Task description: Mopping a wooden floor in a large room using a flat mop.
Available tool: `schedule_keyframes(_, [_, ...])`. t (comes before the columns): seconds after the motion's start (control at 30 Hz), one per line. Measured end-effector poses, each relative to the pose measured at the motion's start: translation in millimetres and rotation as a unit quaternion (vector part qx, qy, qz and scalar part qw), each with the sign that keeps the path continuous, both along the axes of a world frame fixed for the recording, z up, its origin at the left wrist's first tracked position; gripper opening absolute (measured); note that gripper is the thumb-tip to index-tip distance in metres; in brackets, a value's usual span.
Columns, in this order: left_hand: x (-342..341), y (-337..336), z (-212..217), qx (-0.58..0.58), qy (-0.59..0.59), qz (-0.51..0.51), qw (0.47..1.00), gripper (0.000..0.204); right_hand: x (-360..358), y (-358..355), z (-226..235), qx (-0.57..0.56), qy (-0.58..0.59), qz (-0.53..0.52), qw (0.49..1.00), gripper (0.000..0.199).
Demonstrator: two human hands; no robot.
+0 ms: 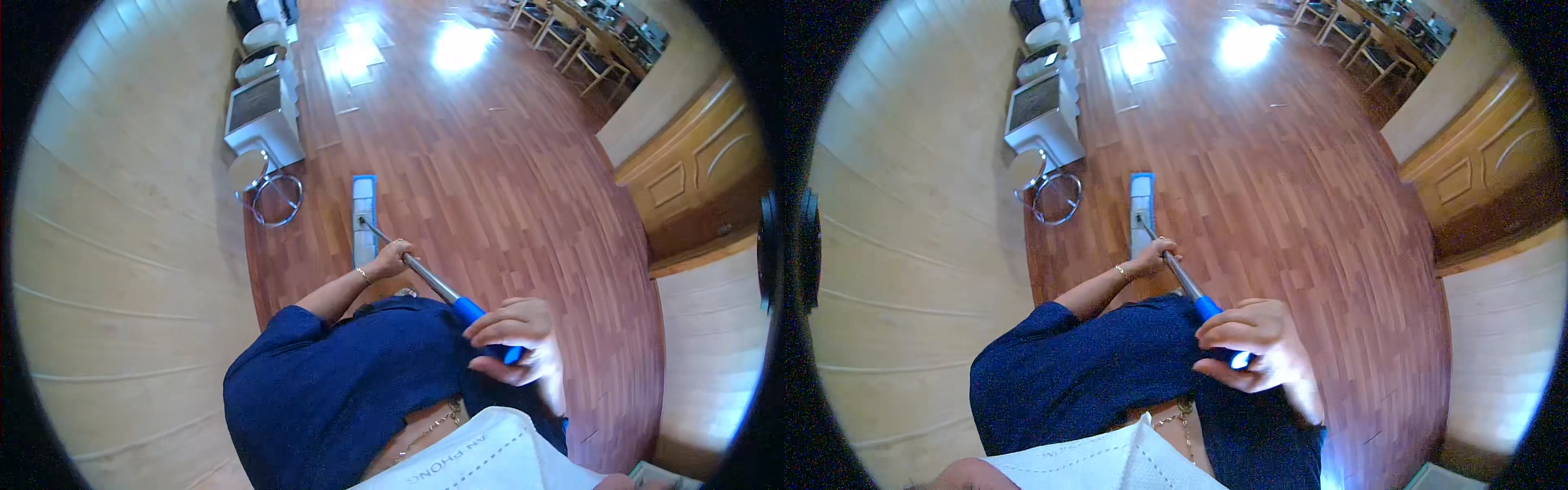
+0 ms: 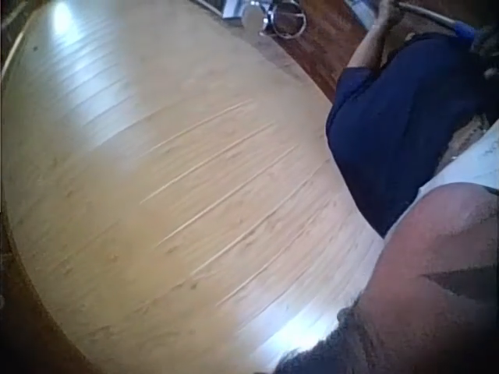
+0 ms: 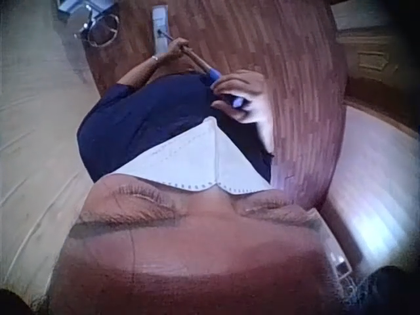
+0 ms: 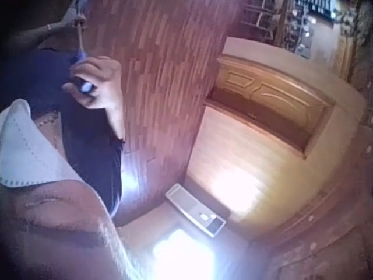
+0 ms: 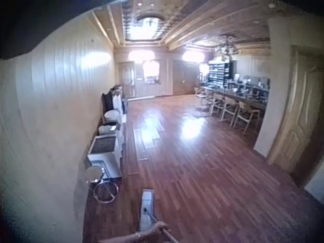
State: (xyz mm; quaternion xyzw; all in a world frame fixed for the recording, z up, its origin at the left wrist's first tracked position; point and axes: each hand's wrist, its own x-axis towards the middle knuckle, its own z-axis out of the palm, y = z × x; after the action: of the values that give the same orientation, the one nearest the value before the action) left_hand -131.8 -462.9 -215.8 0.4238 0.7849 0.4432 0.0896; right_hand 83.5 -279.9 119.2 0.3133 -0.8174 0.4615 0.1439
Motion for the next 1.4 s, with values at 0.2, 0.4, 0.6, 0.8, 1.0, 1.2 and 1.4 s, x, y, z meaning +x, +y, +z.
schedule_keyframes(0.2, [-27,57,-5,0.092,-0.126,-0.172,0.973,0.032,-6,-22,7,0.054,0.064,-0.015,0.996,0.035])
schedule_keyframes(0.4, [-12,85,-3,0.098,-0.075,-0.252,0.96,0.042,-16,-42,21,0.033,0.21,-0.009,0.977,0.027])
schedule_keyframes(0.6, [2,83,36,0.089,-0.069,-0.233,0.966,0.046,-42,-50,20,0.004,0.22,0.028,0.975,0.029])
schedule_keyframes(0.8, [-46,-5,211,0.029,-0.245,-0.163,0.955,0.058,-79,-36,-27,-0.024,0.125,0.043,0.991,0.032])
schedule_keyframes(1.0, [43,-23,392,0.441,0.222,-0.179,0.851,0.056,-116,-34,-93,-0.002,-0.01,0.003,1.0,0.024])
schedule_keyframes(1.2, [74,-63,449,0.523,0.198,-0.35,0.751,0.062,-133,-61,-130,-0.005,-0.142,0.044,0.989,0.021])
schedule_keyframes(1.4, [63,-67,486,0.246,0.034,-0.477,0.843,0.058,-128,-51,-137,-0.014,-0.152,0.037,0.988,0.016])
